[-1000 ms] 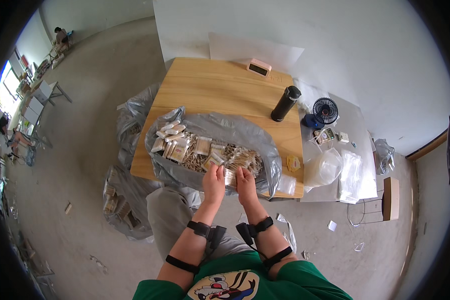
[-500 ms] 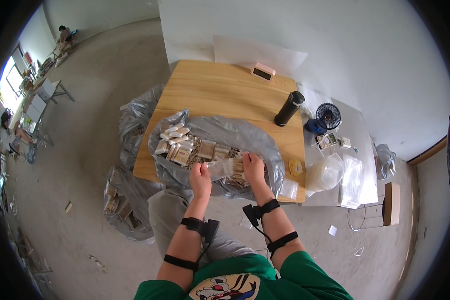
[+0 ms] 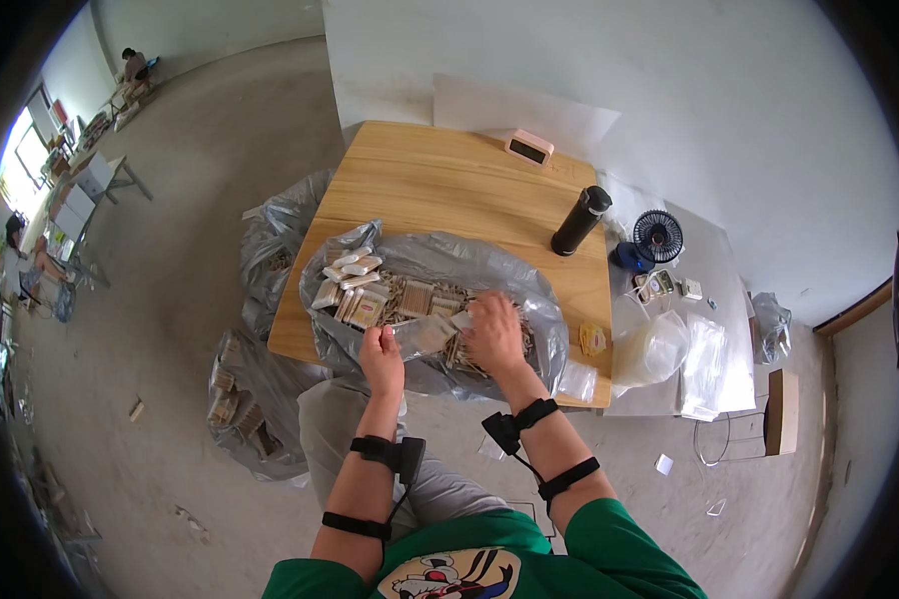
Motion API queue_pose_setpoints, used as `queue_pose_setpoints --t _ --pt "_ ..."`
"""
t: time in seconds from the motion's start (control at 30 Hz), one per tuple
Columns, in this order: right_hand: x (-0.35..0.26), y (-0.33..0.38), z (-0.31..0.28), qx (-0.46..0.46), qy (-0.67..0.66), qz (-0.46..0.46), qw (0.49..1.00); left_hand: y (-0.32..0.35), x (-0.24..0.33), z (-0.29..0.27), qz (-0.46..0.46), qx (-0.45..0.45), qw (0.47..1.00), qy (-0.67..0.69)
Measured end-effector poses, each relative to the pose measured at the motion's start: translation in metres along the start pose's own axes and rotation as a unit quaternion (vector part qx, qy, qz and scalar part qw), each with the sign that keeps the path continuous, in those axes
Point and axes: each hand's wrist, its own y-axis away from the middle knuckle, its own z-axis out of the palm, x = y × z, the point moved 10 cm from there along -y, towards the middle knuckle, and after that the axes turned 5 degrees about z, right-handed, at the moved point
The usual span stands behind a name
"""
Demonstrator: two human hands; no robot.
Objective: Packaging small plastic bags containing wooden sticks or stems into a larger plastic bag.
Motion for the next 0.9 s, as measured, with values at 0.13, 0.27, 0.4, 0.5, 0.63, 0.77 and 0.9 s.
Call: queue_pose_setpoints --t 0.13,0.27,0.4,0.5,0.63,0.77,0.9 --pt "0.001 0.011 0.020 -0.007 0.021 -0.018 1.000 0.007 0.014 -0.003 0.034 -0.019 0.999 -0.014" --pt "0.038 0.010 0.008 0.083 -0.176 0.081 0.978 0.015 0.019 0.000 0.023 -0.039 0.999 -0.010" --pt "0.060 0.036 0.019 0.025 -0.665 0.331 0.669 0.019 0.011 -0.003 0.000 -0.022 0.999 0.033" --pt "0.081 0.059 -0.028 0.085 -0.635 0.326 0.695 0.021 0.014 -0.007 0.021 -0.038 0.999 0.027" --pt "0.163 0.098 -0.073 0.208 -0.521 0.367 0.742 0.029 0.017 -0.006 0.009 -0.040 0.998 0.048" --pt "0.259 0.130 -0.068 0.197 -0.200 0.428 0.859 0.043 0.018 0.016 -0.029 -0.074 0.994 0.078" --pt "0.276 0.114 -0.061 0.109 0.023 0.399 0.910 0.057 0.004 0.026 -0.043 -0.131 0.988 0.072"
